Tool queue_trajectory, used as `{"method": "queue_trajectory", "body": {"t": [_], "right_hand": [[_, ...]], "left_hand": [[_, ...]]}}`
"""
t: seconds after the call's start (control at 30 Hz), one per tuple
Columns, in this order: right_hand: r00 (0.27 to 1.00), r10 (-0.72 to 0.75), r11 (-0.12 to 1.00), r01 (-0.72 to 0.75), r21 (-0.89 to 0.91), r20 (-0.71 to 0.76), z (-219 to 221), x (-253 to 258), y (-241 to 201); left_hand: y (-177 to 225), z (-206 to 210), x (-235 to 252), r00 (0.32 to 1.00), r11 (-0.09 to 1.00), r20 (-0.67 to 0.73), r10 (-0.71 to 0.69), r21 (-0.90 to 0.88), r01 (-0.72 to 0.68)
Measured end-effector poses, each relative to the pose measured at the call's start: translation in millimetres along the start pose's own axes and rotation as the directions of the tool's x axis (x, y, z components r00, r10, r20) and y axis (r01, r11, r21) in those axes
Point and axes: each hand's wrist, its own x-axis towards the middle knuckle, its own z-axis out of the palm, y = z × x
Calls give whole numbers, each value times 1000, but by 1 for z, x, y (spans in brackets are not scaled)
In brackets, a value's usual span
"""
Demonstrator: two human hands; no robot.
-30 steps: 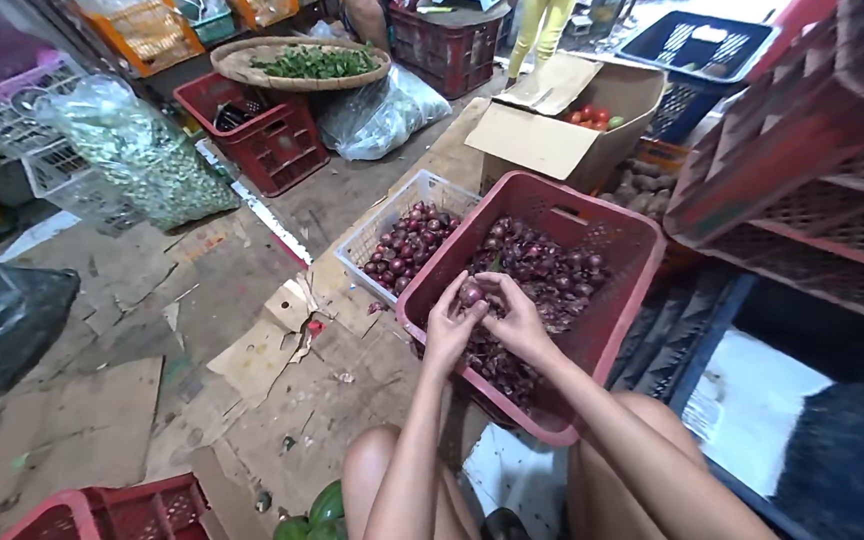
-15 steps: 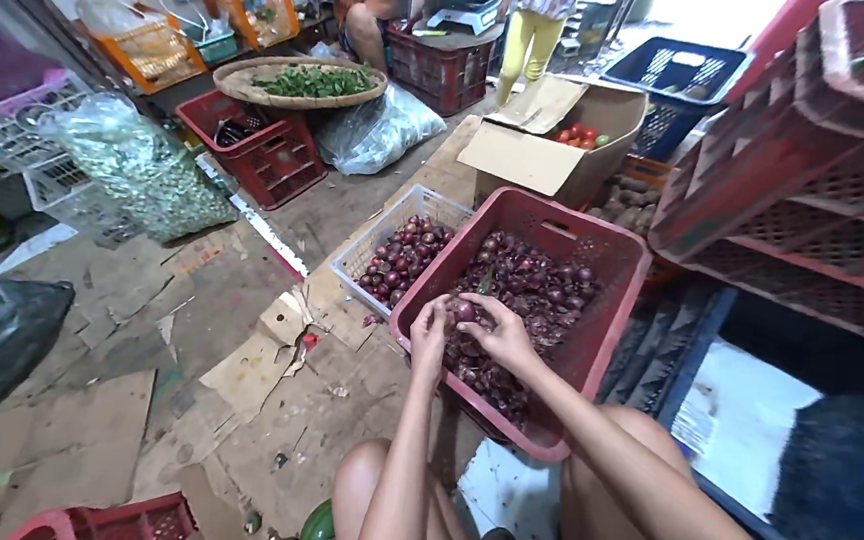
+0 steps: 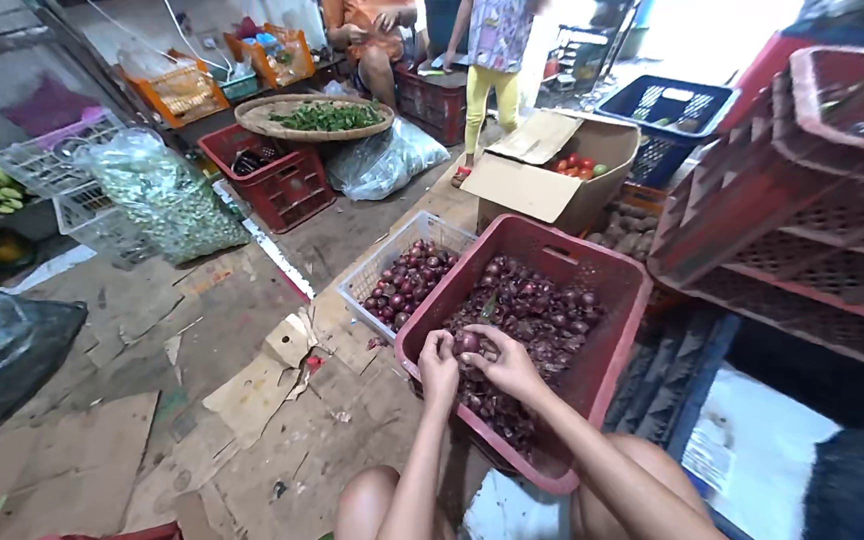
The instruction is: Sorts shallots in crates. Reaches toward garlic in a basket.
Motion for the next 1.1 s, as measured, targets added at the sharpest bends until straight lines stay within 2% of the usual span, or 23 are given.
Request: {"method": "queue_trajectory", "body": {"t": [0.1, 0.2, 0.27, 0.4, 0.53, 0.67, 0.73, 0.8, 0.83, 0.87, 0.93, 0.97, 1.03, 1.07, 1.1], "right_hand": [[994, 103, 977, -108, 186, 36, -9, 2, -5], [964, 238, 874, -266, 406, 121, -14, 3, -7], [946, 273, 806, -324, 495, 174, -13, 4, -8], [940, 268, 756, -340, 560, 209, -16, 3, -9], [960, 204, 860, -268, 433, 189, -13, 2, -10], [951, 221, 897, -286, 338, 218, -5, -3, -13], [966, 146, 971, -181, 157, 211, -3, -5, -10], [983, 30, 997, -18, -71, 182, 1, -9, -9], [987, -15, 996, 29, -84, 161, 4, -12, -9], [990, -38, 999, 41, -22, 139, 8, -13, -9], [996, 21, 983, -35, 181, 82, 18, -13, -15], [996, 73, 980, -80, 180, 46, 21, -11, -18], [993, 118, 985, -117, -127, 0, 17, -3, -14], [988, 153, 961, -148, -233, 1, 12, 3, -6], [974, 229, 943, -220, -251, 4, 6, 8, -1]], "left_hand": [[2, -6, 2, 999, 999, 34, 21, -39, -19], [14, -11, 2, 946, 985, 325, 19, -169, 38], [20, -9, 0, 911, 969, 412, 18, -232, 86], [17, -8, -1, 956, 949, 290, 38, -310, 57], [7, -6, -1, 990, 958, 127, 62, -286, -23], [0, 4, -6, 995, 987, 33, 98, -130, -93], [1, 3, -8, 991, 992, 51, 125, -15, -125], [5, 0, -6, 988, 990, 70, 139, 21, -141], [8, -1, -5, 989, 991, 69, 131, -8, -131], [12, -2, -4, 991, 991, 62, 120, -64, -116], [20, -6, -4, 992, 977, 38, 118, -185, -109], [24, -8, -6, 989, 972, 26, 146, -189, -138], [34, -12, -12, 964, 959, 20, 266, -104, -263], [40, -14, -11, 943, 943, 43, 330, -48, -328], [43, -15, -8, 933, 936, 86, 349, 6, -351]]}}
